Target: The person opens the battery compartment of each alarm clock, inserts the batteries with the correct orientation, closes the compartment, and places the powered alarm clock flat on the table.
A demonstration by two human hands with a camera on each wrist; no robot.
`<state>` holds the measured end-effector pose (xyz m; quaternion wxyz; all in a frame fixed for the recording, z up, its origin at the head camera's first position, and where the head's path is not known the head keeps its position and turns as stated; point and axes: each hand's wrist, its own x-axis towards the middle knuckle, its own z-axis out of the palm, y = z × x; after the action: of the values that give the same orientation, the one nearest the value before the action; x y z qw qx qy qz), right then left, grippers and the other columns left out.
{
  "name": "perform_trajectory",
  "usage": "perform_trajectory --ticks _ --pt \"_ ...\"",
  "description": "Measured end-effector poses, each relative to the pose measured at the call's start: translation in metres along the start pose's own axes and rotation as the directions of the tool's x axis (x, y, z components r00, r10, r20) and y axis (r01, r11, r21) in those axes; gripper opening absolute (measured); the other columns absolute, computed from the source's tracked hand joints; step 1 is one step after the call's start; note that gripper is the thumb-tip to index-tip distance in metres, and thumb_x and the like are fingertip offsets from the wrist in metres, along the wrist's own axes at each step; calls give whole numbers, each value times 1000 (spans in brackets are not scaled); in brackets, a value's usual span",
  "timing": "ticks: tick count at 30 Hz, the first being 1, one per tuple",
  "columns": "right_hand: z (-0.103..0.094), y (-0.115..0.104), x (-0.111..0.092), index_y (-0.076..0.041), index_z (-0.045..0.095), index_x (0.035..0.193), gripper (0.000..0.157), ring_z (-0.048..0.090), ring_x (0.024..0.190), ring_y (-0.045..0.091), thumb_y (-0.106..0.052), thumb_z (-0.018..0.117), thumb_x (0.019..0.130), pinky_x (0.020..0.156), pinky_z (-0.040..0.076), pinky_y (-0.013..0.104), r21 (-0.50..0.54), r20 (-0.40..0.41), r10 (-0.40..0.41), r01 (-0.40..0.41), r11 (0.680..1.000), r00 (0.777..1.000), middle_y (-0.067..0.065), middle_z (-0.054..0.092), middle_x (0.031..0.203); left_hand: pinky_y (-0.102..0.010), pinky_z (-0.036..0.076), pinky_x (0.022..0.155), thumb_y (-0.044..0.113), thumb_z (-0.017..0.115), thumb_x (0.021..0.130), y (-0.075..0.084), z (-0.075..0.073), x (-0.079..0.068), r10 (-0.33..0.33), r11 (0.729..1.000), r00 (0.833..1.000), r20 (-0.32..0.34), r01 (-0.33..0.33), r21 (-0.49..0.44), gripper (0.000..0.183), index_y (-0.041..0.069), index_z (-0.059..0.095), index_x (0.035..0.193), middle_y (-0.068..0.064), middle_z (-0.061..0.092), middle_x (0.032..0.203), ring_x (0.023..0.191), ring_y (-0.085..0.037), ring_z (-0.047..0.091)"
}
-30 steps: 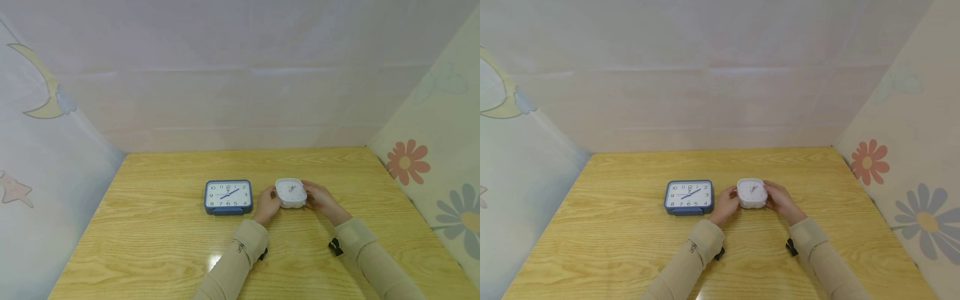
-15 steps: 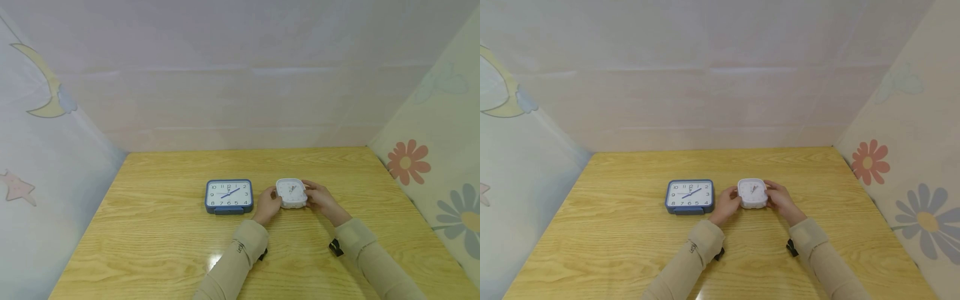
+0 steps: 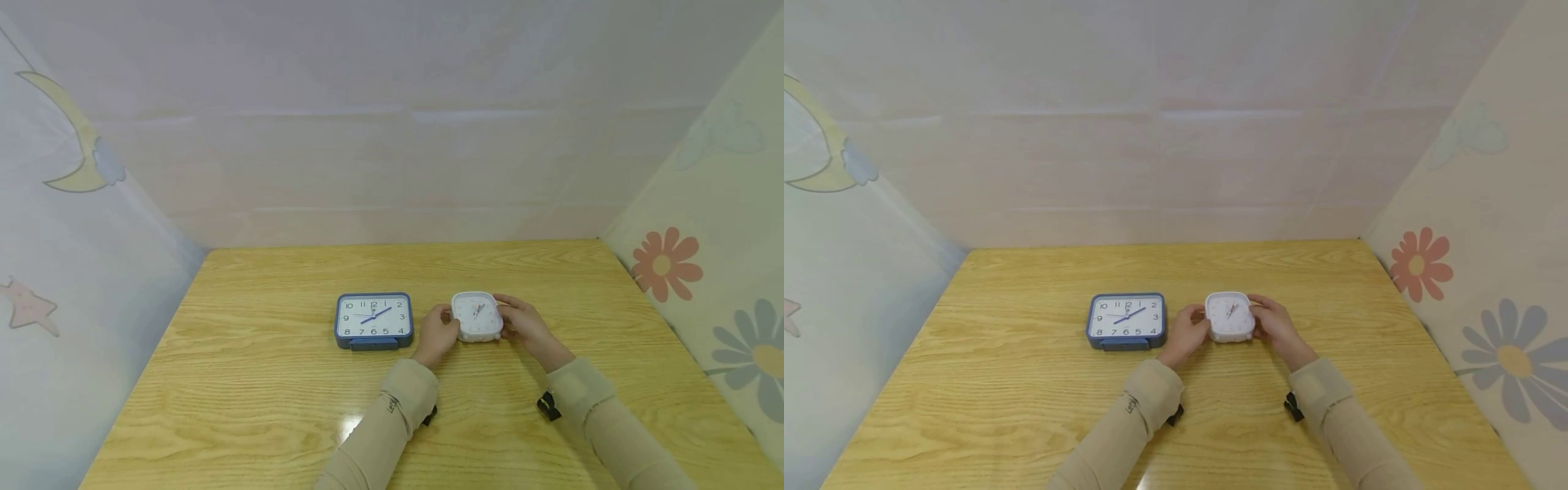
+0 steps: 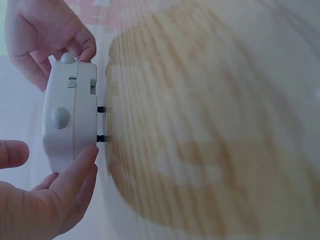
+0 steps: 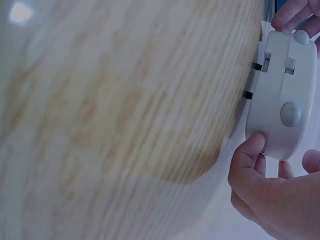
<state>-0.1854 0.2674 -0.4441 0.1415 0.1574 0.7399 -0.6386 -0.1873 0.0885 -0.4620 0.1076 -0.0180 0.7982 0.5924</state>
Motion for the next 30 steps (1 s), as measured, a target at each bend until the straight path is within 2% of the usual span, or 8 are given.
perform_trajectory --ticks 3,8,19,30 --pt "-1 0 0 2 28 140 50 52 69 7 -16 42 96 62 45 25 10 -1 4 -4 1000 1000 -4 56 88 -32 46 78 6 55 83 1 0 -1 -7 1000 1000 -12 7 -10 31 1 57 114 -7 58 98 92 -18 53" --pt "-2 1 -1 1 31 139 49 52 75 8 -20 42 96 66 46 27 -2 7 8 -8 1000 1000 -3 56 95 -30 46 76 6 56 81 2 -1 -1 -8 1000 999 -33 8 -4 28 1 58 109 -6 58 94 88 -17 53" --pt "-1 0 -1 0 31 139 49 53 83 8 -22 41 97 71 46 27 -20 3 26 -26 999 1000 12 50 118 -27 46 70 8 57 81 1 -2 -1 -29 1000 999 -29 29 8 30 1 58 110 -5 57 91 83 -16 52" --pt "0 -1 0 2 31 139 49 51 76 6 -21 42 97 67 45 25 -31 1 22 -22 999 1000 -1 55 100 -24 44 67 6 57 80 0 -1 0 -11 1000 999 -37 12 6 30 0 59 109 -3 56 87 80 -14 51"
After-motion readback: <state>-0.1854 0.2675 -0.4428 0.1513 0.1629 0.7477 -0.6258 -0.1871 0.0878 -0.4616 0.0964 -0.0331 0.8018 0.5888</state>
